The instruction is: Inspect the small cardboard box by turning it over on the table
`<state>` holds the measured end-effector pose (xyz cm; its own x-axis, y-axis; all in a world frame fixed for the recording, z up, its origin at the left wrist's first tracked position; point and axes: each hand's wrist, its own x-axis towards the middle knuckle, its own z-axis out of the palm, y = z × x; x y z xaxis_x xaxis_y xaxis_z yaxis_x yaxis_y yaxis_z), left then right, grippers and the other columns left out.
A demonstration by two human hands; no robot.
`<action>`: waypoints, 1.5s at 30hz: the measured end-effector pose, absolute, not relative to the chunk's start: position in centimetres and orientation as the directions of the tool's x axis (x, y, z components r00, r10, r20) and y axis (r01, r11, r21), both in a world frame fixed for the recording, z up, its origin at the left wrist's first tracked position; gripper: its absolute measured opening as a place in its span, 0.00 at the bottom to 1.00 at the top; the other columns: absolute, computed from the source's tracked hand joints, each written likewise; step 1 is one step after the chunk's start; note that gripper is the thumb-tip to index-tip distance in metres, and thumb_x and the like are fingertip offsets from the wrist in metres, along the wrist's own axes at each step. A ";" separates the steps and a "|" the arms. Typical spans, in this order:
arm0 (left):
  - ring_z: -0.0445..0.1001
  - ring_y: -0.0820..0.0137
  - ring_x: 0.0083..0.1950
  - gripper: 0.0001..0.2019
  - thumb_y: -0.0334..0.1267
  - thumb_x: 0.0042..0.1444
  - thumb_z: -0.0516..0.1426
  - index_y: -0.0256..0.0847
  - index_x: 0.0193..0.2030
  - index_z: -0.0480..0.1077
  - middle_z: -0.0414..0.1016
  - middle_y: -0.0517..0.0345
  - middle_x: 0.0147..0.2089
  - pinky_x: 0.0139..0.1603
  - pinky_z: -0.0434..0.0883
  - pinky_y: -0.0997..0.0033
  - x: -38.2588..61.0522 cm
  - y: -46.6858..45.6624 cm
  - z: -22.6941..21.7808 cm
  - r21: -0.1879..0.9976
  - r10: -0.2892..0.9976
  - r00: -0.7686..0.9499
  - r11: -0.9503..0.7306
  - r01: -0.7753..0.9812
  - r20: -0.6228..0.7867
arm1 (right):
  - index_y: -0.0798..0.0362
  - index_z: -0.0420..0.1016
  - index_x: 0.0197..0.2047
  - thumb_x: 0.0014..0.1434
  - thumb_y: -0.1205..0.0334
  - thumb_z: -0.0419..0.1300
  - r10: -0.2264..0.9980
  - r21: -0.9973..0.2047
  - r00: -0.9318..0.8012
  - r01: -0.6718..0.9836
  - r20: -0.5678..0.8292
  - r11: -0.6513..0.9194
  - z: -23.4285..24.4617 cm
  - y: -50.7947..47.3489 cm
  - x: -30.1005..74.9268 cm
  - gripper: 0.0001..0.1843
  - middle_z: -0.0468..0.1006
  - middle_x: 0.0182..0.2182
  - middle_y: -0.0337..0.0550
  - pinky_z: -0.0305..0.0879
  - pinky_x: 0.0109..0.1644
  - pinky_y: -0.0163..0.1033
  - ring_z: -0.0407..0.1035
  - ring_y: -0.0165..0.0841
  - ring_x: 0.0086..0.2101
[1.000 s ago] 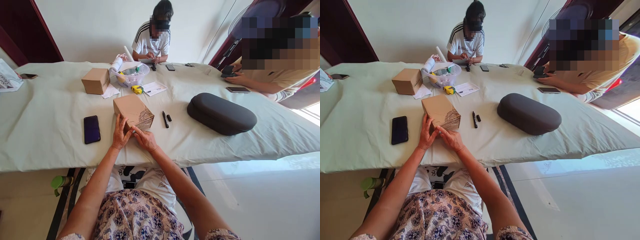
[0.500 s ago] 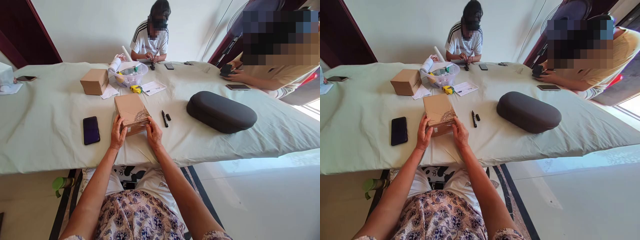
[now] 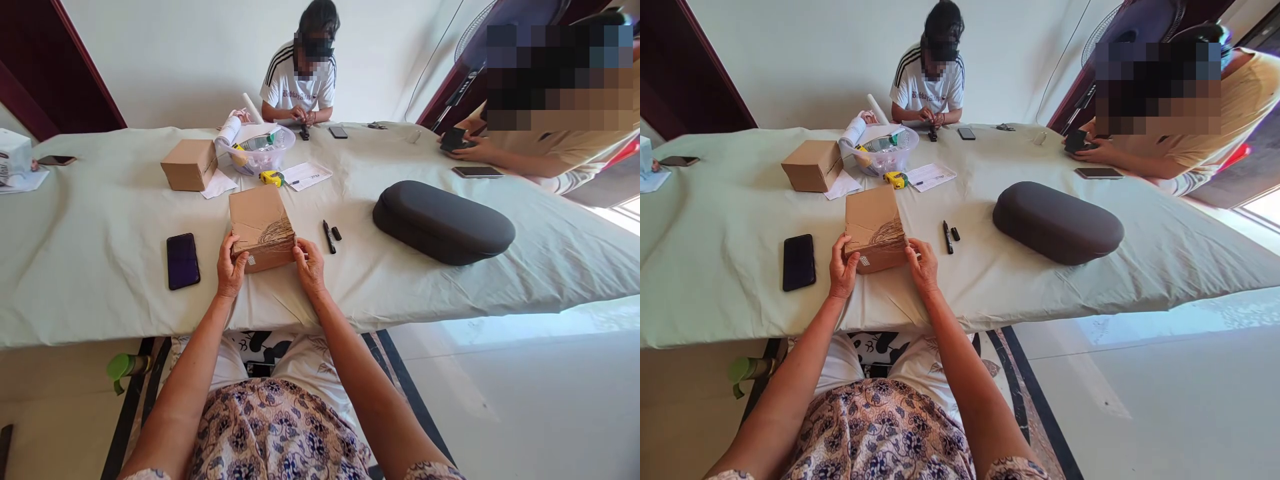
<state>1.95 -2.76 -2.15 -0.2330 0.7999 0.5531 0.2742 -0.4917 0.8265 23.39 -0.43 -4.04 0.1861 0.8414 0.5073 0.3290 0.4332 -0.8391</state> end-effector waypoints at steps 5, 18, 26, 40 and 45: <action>0.74 0.60 0.61 0.29 0.63 0.60 0.56 0.45 0.59 0.65 0.72 0.46 0.59 0.63 0.71 0.60 1.5 -2.5 -2.1 0.867 0.799 -0.337 -0.448 0.220 0.499 | 0.49 0.79 0.53 0.64 0.42 0.57 0.858 -0.862 0.194 0.300 0.475 0.409 -3.9 -0.5 23.2 0.24 0.80 0.38 0.45 0.73 0.41 0.41 0.73 0.34 0.35; 0.79 0.61 0.52 0.30 0.62 0.56 0.60 0.48 0.58 0.61 0.73 0.46 0.60 0.37 0.80 0.68 1.8 -2.2 -2.7 0.949 0.931 -0.229 -0.307 -0.073 0.284 | 0.45 0.46 0.75 0.55 0.42 0.68 0.892 -0.882 0.036 0.170 0.450 0.439 -4.6 -0.5 22.6 0.53 0.81 0.41 0.42 0.74 0.36 0.39 0.77 0.34 0.35; 0.79 0.62 0.52 0.29 0.61 0.56 0.61 0.46 0.56 0.62 0.75 0.48 0.55 0.38 0.82 0.65 2.1 -1.9 -3.1 0.954 0.974 -0.141 -0.207 -0.218 0.179 | 0.45 0.49 0.75 0.48 0.41 0.73 0.865 -0.807 -0.155 0.311 0.478 0.502 -4.4 -0.7 22.6 0.59 0.77 0.52 0.50 0.75 0.38 0.42 0.77 0.38 0.39; 0.78 0.63 0.54 0.21 0.52 0.58 0.60 0.44 0.52 0.67 0.74 0.47 0.58 0.48 0.79 0.63 1.9 -1.1 -4.5 0.954 0.944 -0.132 -0.298 0.045 0.301 | 0.51 0.75 0.43 0.63 0.38 0.55 0.909 -0.881 0.052 0.275 0.414 0.386 -3.7 -0.9 22.9 0.24 0.81 0.36 0.44 0.74 0.39 0.41 0.75 0.35 0.34; 0.80 0.64 0.52 0.16 0.48 0.57 0.62 0.44 0.48 0.70 0.76 0.50 0.58 0.53 0.77 0.61 2.0 -1.2 -4.6 0.944 0.938 -0.105 -0.326 0.053 0.330 | 0.50 0.70 0.35 0.61 0.29 0.48 0.944 -0.941 0.106 0.165 0.314 0.295 -3.6 -1.0 23.2 0.31 0.74 0.28 0.40 0.72 0.33 0.38 0.73 0.35 0.31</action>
<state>2.03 -1.18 -4.58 -0.1053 0.9381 0.3299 0.0527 -0.3260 0.9439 23.22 -1.02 -3.56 0.1060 0.9436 0.3137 0.1645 0.2945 -0.9414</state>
